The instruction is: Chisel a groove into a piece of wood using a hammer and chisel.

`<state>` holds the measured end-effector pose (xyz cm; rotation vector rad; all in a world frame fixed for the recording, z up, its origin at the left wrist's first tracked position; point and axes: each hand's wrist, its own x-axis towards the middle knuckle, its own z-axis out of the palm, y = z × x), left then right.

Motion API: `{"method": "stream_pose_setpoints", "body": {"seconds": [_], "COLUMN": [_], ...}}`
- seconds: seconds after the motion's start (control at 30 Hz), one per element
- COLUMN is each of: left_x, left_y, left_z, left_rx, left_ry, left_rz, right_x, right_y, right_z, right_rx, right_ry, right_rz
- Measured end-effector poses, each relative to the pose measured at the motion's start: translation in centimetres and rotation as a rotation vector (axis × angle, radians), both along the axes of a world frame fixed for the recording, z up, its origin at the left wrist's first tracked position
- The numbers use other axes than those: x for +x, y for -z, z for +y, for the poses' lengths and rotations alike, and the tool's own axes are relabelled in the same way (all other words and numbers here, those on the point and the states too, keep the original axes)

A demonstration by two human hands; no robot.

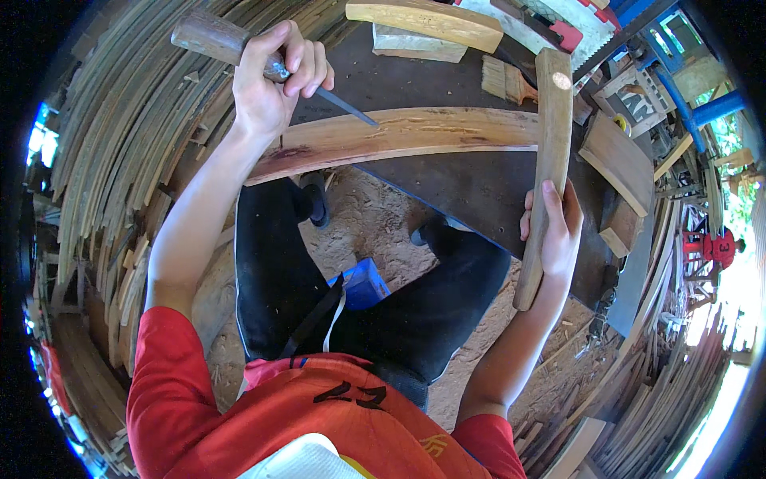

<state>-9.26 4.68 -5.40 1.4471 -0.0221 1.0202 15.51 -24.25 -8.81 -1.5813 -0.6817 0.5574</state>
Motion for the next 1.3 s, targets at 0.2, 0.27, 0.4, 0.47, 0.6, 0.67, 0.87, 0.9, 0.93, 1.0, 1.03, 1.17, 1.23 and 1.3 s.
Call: {"method": "stream_pose_setpoints", "body": {"seconds": [0.2, 0.27, 0.4, 0.47, 0.6, 0.67, 0.87, 0.9, 0.93, 1.0, 1.03, 1.17, 1.23, 1.3], "left_x": [0.5, 0.3, -0.4, 0.2, 0.7, -0.4, -0.5, -0.7, -0.8, -1.7, -2.1, -1.8, -1.8, -0.9], "left_y": [-0.1, -0.6, -1.1, -0.9, -0.2, 0.8, 1.4, 1.9, 1.7, 1.8, 1.9, 0.0, 0.6, 1.6], "left_z": [0.0, -0.7, -0.8, -0.9, -1.8, -2.5, -3.5, -2.7, -2.7, -2.2, -1.6, -1.4, -0.8, 0.2], "left_rx": [-0.087, -0.052, -0.022, -0.035, -0.074, -0.067, -0.218, -0.245, -0.237, -0.241, -0.211, -0.129, -0.116, -0.092], "left_ry": [-0.023, -0.051, 0.025, 0.081, 0.161, 0.153, 0.119, 0.155, 0.166, 0.162, 0.203, 0.234, 0.242, 0.256], "left_rz": [0.026, 0.048, 0.075, 0.033, -0.024, -0.045, -0.069, -0.051, -0.048, -0.057, -0.037, -0.013, 0.001, -0.023], "right_x": [0.0, 0.1, -1.0, -0.3, 0.1, -1.1, -6.9, -9.0, -10.4, -13.1, -14.9, -19.6, -20.7, -21.9], "right_y": [-0.1, -0.2, -0.5, 0.3, -0.9, -2.9, -14.6, -17.7, -19.9, -22.8, -24.1, -27.8, -28.3, -29.6], "right_z": [-0.3, -0.3, 0.2, -0.3, 0.1, 0.2, -1.6, -1.2, -0.9, 0.4, 1.3, 1.3, 1.9, 2.7], "right_rx": [-0.013, -0.002, -0.004, 0.0, -0.048, -0.142, -0.118, -0.275, -0.233, -0.192, -0.151, -0.239, -0.214, -0.456], "right_ry": [0.022, 0.003, 0.023, 0.012, -0.039, -0.085, -0.036, -0.03, -0.088, -0.169, -0.268, -0.404, -0.381, -0.559], "right_rz": [-0.009, -0.008, -0.011, -0.011, -0.108, -0.187, -0.806, -0.879, -1.07, -1.268, -1.425, -1.508, -1.47, -1.611]}}
